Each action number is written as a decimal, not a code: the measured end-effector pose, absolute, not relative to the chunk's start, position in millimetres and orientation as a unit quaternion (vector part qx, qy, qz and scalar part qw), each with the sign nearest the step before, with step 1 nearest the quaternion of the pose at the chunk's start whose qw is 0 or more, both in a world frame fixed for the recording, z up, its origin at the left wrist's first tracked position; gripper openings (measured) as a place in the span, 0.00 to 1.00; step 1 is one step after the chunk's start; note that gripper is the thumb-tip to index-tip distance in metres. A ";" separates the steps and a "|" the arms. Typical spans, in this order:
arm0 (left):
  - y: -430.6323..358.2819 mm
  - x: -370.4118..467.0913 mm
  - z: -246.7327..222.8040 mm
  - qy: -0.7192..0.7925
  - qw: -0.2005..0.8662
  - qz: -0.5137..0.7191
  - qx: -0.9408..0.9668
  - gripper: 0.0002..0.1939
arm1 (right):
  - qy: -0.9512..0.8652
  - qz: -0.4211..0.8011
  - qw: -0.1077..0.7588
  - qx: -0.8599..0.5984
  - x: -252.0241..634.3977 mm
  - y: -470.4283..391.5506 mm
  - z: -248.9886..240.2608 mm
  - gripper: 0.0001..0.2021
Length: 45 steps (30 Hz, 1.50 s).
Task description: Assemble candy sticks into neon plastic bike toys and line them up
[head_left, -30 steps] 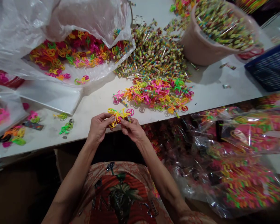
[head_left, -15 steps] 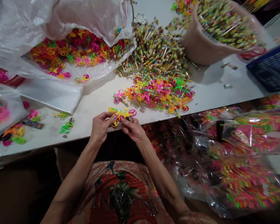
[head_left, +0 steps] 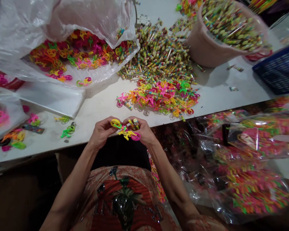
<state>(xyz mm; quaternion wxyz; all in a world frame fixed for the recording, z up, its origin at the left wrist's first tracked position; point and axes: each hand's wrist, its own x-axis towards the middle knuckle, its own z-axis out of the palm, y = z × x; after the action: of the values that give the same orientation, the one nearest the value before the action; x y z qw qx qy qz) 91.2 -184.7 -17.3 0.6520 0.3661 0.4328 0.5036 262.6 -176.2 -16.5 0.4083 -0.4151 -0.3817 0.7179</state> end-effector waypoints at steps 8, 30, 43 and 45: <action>-190.4 81.9 -18.7 0.375 0.659 0.520 0.392 0.09 | -0.377 0.750 0.375 -0.395 265.8 -181.7 -2.3 0.18; -184.1 93.0 -10.9 0.542 0.689 0.435 0.205 0.18 | -0.419 0.692 0.416 -0.415 265.4 -185.8 -9.7 0.05; -183.2 76.3 -13.9 0.471 0.679 0.544 0.144 0.16 | -0.241 0.737 0.432 -0.461 245.1 -155.6 -17.8 0.10; -184.4 77.9 -16.6 0.500 0.668 0.525 0.168 0.17 | -0.244 0.733 0.435 -0.462 238.1 -151.1 -16.2 0.11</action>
<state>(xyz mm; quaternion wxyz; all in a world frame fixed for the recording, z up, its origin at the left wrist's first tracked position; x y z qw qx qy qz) 77.9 -184.4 -16.6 0.6675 0.1680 0.5005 0.5251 238.1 -151.1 -16.2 0.4351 -0.4623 -0.2445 0.7329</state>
